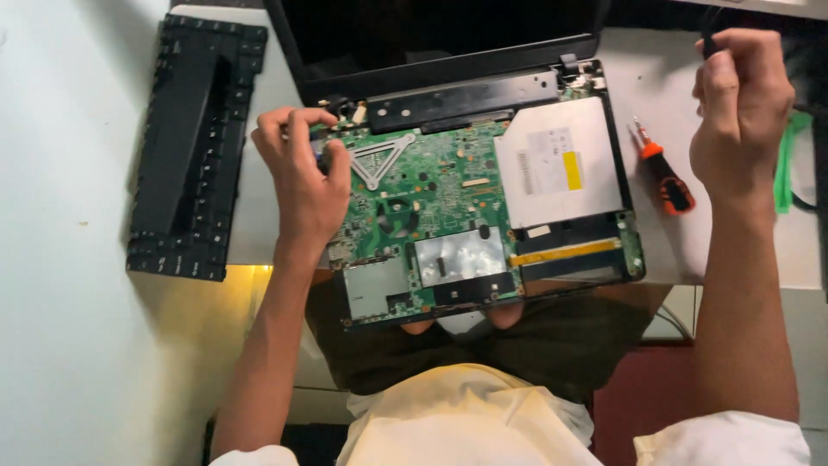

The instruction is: Installing an optical drive into a laptop and securing it with screws using a screwdriver

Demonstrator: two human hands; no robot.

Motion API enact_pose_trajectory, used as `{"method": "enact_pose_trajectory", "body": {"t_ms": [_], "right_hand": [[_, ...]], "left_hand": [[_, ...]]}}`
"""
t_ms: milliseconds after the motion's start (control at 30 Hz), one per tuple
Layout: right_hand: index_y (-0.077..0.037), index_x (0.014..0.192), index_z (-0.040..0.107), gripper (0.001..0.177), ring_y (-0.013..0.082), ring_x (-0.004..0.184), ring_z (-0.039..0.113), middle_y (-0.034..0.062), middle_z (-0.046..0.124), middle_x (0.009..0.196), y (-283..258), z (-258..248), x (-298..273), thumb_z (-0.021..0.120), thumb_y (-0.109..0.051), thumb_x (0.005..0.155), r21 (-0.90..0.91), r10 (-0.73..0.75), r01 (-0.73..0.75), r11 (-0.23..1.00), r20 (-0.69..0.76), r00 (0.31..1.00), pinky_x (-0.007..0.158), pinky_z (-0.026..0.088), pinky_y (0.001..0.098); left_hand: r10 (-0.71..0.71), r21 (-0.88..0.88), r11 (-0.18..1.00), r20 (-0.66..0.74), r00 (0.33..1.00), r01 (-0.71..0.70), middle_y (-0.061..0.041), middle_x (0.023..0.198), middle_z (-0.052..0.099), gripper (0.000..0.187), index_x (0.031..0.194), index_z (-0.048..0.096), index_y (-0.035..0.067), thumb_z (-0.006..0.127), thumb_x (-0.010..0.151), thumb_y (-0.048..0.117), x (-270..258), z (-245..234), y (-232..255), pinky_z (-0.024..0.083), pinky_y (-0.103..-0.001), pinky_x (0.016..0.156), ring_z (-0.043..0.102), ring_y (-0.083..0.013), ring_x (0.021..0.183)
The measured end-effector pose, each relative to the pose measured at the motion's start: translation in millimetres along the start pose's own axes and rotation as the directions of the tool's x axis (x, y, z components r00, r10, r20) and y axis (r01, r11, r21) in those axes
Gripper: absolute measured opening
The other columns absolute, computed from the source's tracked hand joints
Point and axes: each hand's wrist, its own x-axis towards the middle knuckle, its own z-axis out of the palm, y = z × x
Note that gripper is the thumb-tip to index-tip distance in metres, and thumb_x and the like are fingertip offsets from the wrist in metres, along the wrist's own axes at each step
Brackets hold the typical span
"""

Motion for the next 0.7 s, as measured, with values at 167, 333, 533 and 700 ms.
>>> {"method": "enact_pose_trajectory", "body": {"t_ms": [167, 333, 533, 700], "right_hand": [[0.021, 0.147, 0.077, 0.011, 0.0285, 0.090, 0.060, 0.0255, 0.067, 0.117, -84, 50, 40, 0.068, 0.015, 0.147, 0.030, -0.039, 0.032, 0.999, 0.302, 0.952, 0.074, 0.046, 0.0404], [0.017, 0.140, 0.066, 0.018, 0.0282, 0.086, 0.074, 0.0240, 0.079, 0.115, -187, 123, 99, 0.075, 0.013, 0.125, 0.160, -0.038, -0.049, 0.986, 0.502, 0.864, 0.075, 0.063, 0.0395], [0.008, 0.138, 0.074, 0.019, 0.0118, 0.075, 0.050, 0.0073, 0.065, 0.097, -189, 177, 106, 0.063, -0.007, 0.136, 0.192, 0.196, -0.350, 0.917, 0.546, 0.814, 0.062, 0.036, 0.0272], [0.012, 0.137, 0.082, 0.015, 0.0139, 0.069, 0.047, 0.0093, 0.065, 0.088, -185, 183, 98, 0.073, -0.001, 0.136, 0.091, 0.228, -0.318, 0.944, 0.515, 0.826, 0.058, 0.031, 0.0289]], "left_hand": [[-0.020, -0.011, 1.000, -0.121, 0.992, 0.019, -0.014, 0.139, 0.045, 0.028, 0.126, 0.068, 0.009, 0.074, 0.100, -0.001, -2, 1, -2, 0.043, -0.050, 0.116, 0.049, -0.0355, 0.127], [-0.070, -0.059, 0.996, -0.122, 0.990, 0.063, -0.014, 0.140, 0.048, 0.031, 0.129, 0.067, 0.011, 0.075, 0.100, 0.007, -3, -2, -5, 0.043, -0.050, 0.116, 0.050, -0.0357, 0.124], [-0.106, -0.069, 0.993, -0.080, 0.991, 0.101, -0.014, 0.141, 0.051, 0.045, 0.136, 0.066, 0.010, 0.081, 0.094, 0.000, 0, -9, 2, 0.043, -0.051, 0.119, 0.055, -0.0348, 0.125], [-0.117, -0.047, 0.992, -0.072, 0.991, 0.113, -0.013, 0.141, 0.051, 0.046, 0.139, 0.067, 0.011, 0.083, 0.097, 0.004, 0, -8, 0, 0.044, -0.051, 0.122, 0.056, -0.0341, 0.127]]}}
